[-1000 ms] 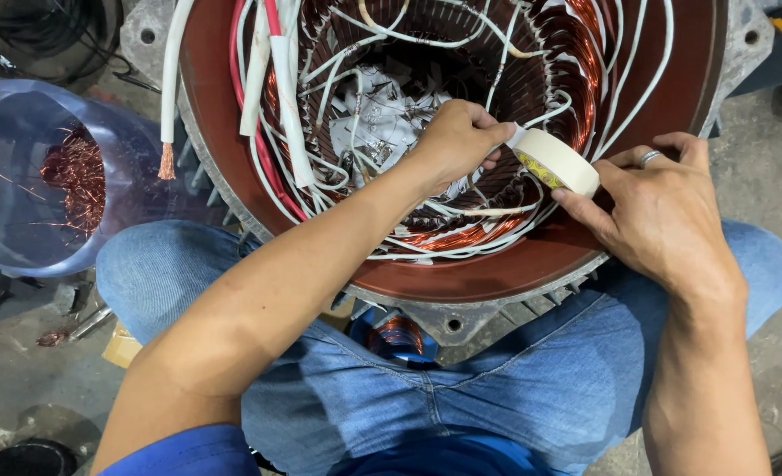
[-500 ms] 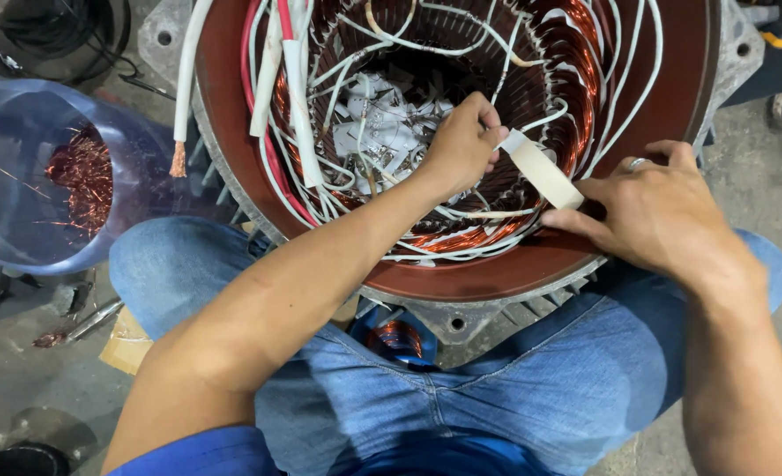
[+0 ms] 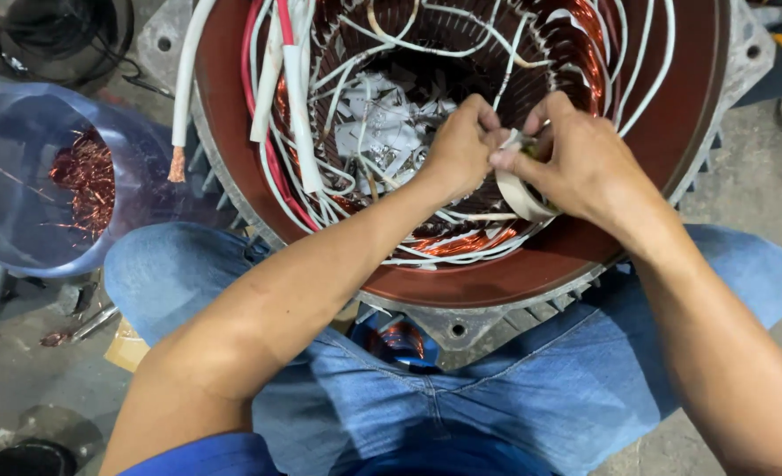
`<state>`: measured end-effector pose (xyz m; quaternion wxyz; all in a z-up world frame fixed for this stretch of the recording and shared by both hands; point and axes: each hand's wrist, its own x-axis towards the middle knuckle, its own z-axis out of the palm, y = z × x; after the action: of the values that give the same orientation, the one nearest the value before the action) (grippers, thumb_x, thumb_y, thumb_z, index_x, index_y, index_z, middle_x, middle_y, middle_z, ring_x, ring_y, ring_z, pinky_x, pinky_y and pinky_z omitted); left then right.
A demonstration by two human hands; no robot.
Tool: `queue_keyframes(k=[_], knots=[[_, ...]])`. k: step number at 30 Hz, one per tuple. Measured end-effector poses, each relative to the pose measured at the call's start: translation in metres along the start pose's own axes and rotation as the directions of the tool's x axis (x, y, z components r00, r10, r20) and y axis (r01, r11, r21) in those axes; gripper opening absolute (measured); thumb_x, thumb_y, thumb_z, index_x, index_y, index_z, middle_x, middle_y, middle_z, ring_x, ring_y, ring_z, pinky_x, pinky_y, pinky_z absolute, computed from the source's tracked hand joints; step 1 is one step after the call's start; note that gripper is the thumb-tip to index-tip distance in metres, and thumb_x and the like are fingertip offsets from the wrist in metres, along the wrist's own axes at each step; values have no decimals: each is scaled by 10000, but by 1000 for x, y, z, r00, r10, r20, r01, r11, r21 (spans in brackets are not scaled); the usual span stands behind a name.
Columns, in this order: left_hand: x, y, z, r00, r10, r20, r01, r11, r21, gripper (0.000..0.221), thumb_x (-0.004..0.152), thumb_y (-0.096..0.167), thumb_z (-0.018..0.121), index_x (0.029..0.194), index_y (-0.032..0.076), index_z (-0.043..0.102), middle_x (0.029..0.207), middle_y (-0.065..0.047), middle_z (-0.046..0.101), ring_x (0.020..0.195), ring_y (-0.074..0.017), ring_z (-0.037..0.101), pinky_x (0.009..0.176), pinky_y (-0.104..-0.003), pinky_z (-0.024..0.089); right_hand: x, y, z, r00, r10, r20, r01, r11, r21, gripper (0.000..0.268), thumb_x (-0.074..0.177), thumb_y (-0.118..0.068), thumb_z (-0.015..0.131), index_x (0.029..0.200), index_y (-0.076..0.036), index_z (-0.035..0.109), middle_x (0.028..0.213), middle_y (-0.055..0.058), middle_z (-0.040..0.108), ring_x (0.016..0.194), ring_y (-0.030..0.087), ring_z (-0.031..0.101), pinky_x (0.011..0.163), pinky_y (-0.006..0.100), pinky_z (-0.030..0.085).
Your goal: Repairing an electric motor by organizing and taping internal wiring
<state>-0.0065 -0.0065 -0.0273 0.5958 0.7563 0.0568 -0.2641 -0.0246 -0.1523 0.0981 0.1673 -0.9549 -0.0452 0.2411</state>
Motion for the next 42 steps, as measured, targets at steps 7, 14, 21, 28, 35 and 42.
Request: queue_keyframes(k=[7, 14, 21, 28, 35, 42], knots=[[5, -15, 2, 994, 111, 0, -105, 934, -342, 108, 1003, 41, 680, 1091, -19, 663, 712, -152, 689, 635, -163, 701, 556, -252, 681, -9, 38, 1, 996, -65, 65, 29, 893, 449, 374, 935, -183, 832, 1208, -67, 605, 1030, 146, 782, 1063, 332, 744, 946, 482, 541], [20, -20, 5, 1000, 19, -8, -20, 981, -192, 160, 968, 138, 653, 1034, 80, 787, 652, -87, 750, 549, -117, 773, 541, -247, 699, -18, 22, -10, 995, -80, 61, 64, 969, 237, 255, 997, -183, 724, 1214, -75, 644, 1164, 260, 786, 1205, 500, 707, 982, 617, 537], [-1, 3, -5, 999, -28, -28, 18, 955, -296, 260, 856, 165, 785, 980, -63, 781, 669, -186, 702, 617, -180, 746, 560, -289, 699, -22, 19, -8, 988, -150, 38, 138, 966, 220, 234, 1013, -145, 678, 1214, -53, 602, 1171, 293, 783, 1169, 545, 710, 957, 675, 532], [-26, 16, -17, 951, 304, 62, -306, 951, 30, 230, 1001, 106, 726, 1188, 89, 594, 754, -123, 723, 715, -237, 748, 684, -364, 626, -22, 21, -5, 990, -139, 16, 131, 963, 235, 235, 1009, -121, 666, 1219, -52, 586, 1122, 303, 782, 962, 558, 741, 839, 655, 546], [-36, 17, -11, 906, 416, 81, -419, 852, 314, 144, 1076, 130, 616, 1212, 93, 644, 1037, -239, 791, 1011, -442, 795, 859, -535, 618, -12, 25, 1, 991, -132, 35, 115, 946, 303, 161, 1026, -132, 703, 1132, -44, 620, 932, 223, 786, 648, 330, 697, 661, 458, 545], [-16, 3, -4, 952, 304, 34, -302, 916, 263, 167, 1050, 174, 649, 1125, 53, 737, 1031, -228, 808, 992, -418, 798, 846, -520, 614, -25, 15, -10, 976, -210, 61, 193, 958, 212, 235, 1003, -132, 712, 1184, -31, 602, 1129, 280, 805, 1008, 568, 749, 856, 664, 548]])
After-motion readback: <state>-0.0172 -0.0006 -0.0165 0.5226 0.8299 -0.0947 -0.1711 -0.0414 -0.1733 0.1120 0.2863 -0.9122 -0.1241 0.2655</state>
